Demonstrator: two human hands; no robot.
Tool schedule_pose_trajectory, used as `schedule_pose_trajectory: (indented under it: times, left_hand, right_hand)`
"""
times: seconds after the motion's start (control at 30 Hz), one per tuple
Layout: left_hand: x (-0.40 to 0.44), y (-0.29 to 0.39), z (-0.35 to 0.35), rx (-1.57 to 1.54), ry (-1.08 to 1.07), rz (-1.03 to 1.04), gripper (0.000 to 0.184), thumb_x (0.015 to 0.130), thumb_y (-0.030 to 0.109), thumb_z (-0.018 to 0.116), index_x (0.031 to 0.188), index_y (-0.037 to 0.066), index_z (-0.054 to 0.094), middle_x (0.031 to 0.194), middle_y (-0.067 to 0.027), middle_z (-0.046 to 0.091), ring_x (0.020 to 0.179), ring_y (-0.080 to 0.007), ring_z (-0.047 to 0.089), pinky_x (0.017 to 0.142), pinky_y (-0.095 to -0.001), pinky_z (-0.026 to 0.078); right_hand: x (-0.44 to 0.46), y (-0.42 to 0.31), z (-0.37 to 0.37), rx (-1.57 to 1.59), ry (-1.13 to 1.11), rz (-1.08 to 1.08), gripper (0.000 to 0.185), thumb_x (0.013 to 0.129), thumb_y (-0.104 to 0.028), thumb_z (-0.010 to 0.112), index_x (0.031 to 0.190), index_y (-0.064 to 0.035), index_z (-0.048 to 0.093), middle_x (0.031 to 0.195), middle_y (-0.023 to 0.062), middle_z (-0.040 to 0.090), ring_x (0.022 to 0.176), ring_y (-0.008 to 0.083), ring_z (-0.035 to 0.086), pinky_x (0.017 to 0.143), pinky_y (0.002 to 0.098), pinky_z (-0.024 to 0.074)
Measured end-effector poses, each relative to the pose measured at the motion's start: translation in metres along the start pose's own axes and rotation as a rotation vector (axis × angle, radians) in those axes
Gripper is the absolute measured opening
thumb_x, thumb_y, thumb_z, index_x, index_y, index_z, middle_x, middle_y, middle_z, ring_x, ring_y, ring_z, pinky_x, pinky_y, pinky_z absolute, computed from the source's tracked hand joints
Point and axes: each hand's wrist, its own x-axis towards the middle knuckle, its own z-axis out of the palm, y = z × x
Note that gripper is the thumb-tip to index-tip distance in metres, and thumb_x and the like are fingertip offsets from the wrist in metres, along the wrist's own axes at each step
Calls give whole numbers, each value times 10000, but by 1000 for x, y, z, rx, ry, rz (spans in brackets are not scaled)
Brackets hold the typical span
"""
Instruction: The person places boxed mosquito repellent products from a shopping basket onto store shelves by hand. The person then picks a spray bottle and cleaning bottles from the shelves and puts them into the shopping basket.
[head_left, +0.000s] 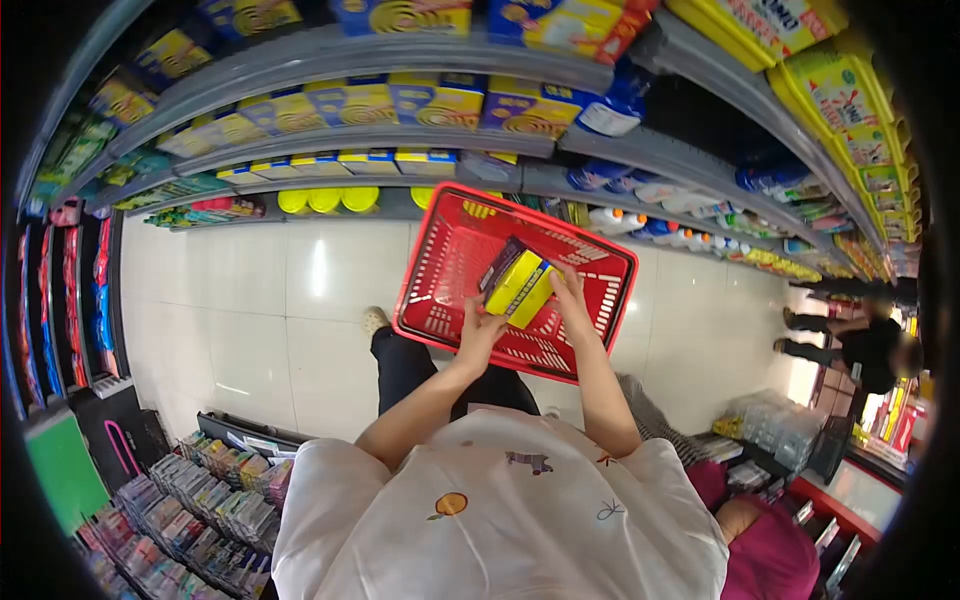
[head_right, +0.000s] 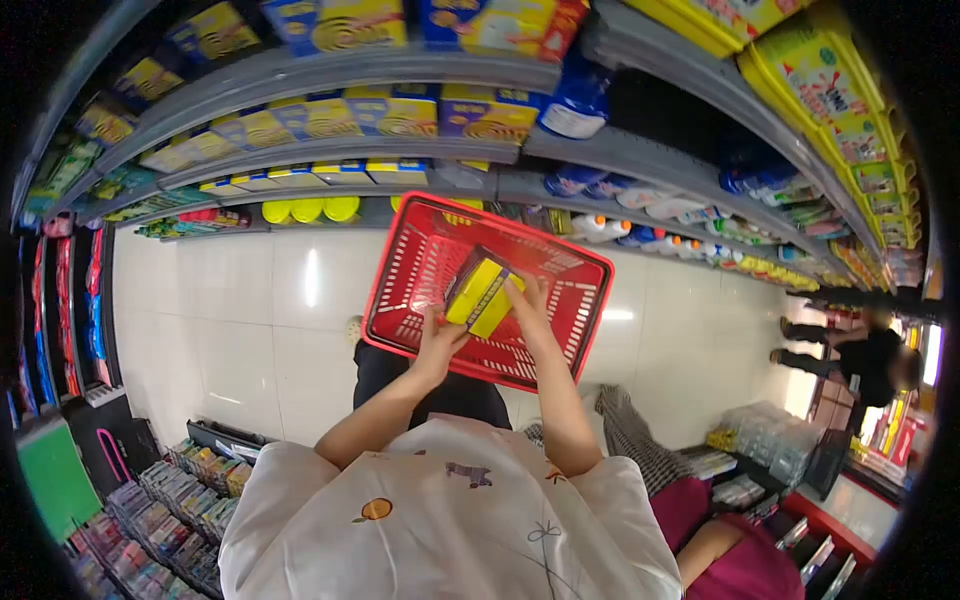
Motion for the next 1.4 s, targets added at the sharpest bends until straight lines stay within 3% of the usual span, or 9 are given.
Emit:
schedule_pose_trajectory:
  times: [0.2, 0.37, 0.43, 0.67, 0.77, 0.9, 1.07, 1.13, 1.4]
  left_hand:
    - [-70, 73, -1, -1, -171, 487, 607, 835, -56, 510, 1307, 47, 143, 1277, -220, 398, 1181, -246, 441, 1009, -369, 345]
    - [-101, 120, -37, 145, -244, 689, 654, 826, -57, 517, 1330, 32, 108, 1287, -238, 389, 1212, -260, 421, 1017, -379, 337]
    - [-113, 144, -61, 224, -276, 687, 602, 825, -58, 518, 1318, 14, 181, 1222, -231, 467, 1169, -250, 476, 983, -364, 376]
    - [-146, 245, -136, 635, -218, 842, 762, 786, 79, 658, 1394, 8, 204, 1103, -223, 541, 1086, -308, 534, 911, -395, 437]
    - [-158, 264, -150, 1014, -54, 1131, 843, 739, 121, 707, 1401, 2, 199, 1179, -259, 466, 1099, -386, 490, 908, -426, 422]
    - [-144, 268, -177, 924, 63, 1253, 901, 688, 127, 744, 1399, -7, 207, 1210, -246, 440, 1088, -408, 471, 921, -429, 398]
    - [-136, 303, -208, 781, 131, 1223, 779, 593, 85, 782, 1291, 66, 437, 1103, -168, 509, 991, -325, 531, 783, -342, 445]
    - [-132, 312, -217, 638, 65, 1196, 762, 592, 78, 783, 1276, 58, 448, 1088, -150, 521, 1004, -293, 538, 808, -339, 443]
    - [-140, 379, -222, 176, -97, 813, 558, 764, -149, 488, 1297, -42, 360, 1256, -112, 477, 1199, -207, 444, 1001, -327, 350]
  right_hand:
    - [-41, -127, 91, 48, -39, -373, 861, 590, -122, 822, 1303, -62, 343, 1219, 169, 465, 1132, 272, 472, 961, 380, 374]
    - [-67, -181, 154, -333, 143, -762, 864, 598, 2, 750, 1323, -92, 288, 1121, 102, 491, 965, 168, 535, 812, 293, 468]
    - [-86, -206, 173, -162, 79, -650, 869, 573, -67, 761, 1321, -56, 320, 1186, 160, 488, 1075, 252, 506, 934, 356, 405]
    - [-138, -256, 246, -581, 231, -802, 887, 549, -182, 788, 1302, -77, 331, 1170, 177, 469, 1079, 320, 507, 908, 395, 428]
    - [-143, -265, 278, -489, 303, -660, 842, 555, -74, 795, 1262, -50, 339, 1151, 156, 483, 1028, 226, 535, 846, 334, 464]
    - [-153, -277, 306, -596, 322, -711, 867, 578, -308, 815, 1255, -58, 335, 1180, 198, 424, 1097, 349, 476, 885, 404, 431]
    - [-152, -291, 310, -414, 39, -776, 627, 681, -267, 759, 1154, 13, 458, 1236, 213, 414, 1155, 325, 452, 902, 392, 413]
    - [-169, -318, 309, -225, -166, -598, 567, 701, -219, 735, 1142, 30, 480, 1183, 192, 470, 1154, 296, 454, 925, 365, 391]
    - [-119, -314, 312, -55, -352, -888, 558, 705, -49, 695, 1221, 36, 500, 1212, 115, 446, 1109, 189, 473, 900, 319, 424]
